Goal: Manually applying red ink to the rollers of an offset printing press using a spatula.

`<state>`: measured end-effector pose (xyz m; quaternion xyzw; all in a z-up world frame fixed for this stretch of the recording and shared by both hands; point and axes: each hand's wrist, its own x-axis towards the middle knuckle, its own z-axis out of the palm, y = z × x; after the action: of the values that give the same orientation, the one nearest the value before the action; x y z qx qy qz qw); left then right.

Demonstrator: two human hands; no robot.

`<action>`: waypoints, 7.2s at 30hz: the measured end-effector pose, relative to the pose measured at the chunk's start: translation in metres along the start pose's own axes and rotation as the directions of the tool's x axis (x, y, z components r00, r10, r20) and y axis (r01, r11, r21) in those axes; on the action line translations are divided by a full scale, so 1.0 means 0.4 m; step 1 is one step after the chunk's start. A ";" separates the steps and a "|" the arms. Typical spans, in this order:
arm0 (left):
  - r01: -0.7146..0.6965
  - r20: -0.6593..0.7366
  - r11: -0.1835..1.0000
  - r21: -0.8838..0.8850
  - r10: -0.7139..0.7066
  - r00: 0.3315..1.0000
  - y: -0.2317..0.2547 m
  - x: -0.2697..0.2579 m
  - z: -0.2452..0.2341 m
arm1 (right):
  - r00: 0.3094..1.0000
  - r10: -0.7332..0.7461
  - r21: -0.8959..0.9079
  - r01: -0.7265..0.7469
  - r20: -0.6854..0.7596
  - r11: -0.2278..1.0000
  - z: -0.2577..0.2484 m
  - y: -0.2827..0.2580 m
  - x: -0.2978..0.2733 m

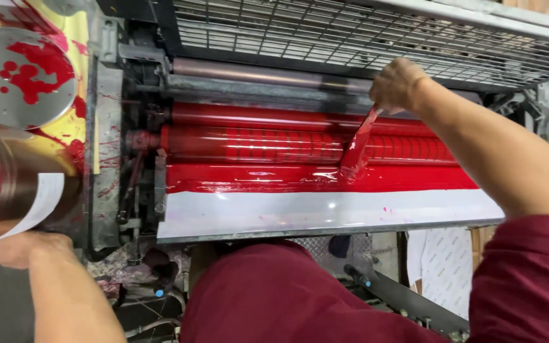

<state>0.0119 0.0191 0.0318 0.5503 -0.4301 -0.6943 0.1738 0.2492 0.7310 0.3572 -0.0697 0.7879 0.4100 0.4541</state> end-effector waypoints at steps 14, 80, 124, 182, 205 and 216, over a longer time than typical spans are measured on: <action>0.108 -0.014 0.994 0.020 -0.108 0.994 -0.059 -0.050 0.023 | 0.992 0.078 0.195 -0.058 -0.097 0.979 0.212 0.011 -0.224; 0.001 -0.155 0.904 0.427 0.072 0.985 0.117 -0.366 -0.001 | 0.719 0.691 0.955 0.251 -0.076 -0.156 0.116 -0.262 -0.120; 0.126 -0.177 0.817 0.563 -0.029 0.984 0.118 -0.379 0.014 | 0.715 0.204 0.723 0.561 -0.668 0.404 -1.017 -0.245 0.102; -0.090 -0.111 0.865 0.493 0.165 0.980 0.064 -0.266 -0.016 | 0.687 0.192 0.712 0.692 -0.700 0.117 -0.389 -0.176 -0.176; -0.035 0.068 0.983 0.178 0.023 0.997 0.108 -0.285 -0.047 | 0.984 -0.168 0.150 0.158 0.053 0.976 -0.214 -0.072 0.124; -0.064 0.058 0.978 0.196 0.053 0.997 0.087 -0.237 -0.044 | 0.993 0.022 0.378 -0.067 0.120 0.923 -0.083 0.015 0.039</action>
<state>0.0515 0.0598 0.1171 0.5336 -0.5174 -0.6567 0.1272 0.2153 0.7152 0.3568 0.0612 0.8269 0.2625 0.4936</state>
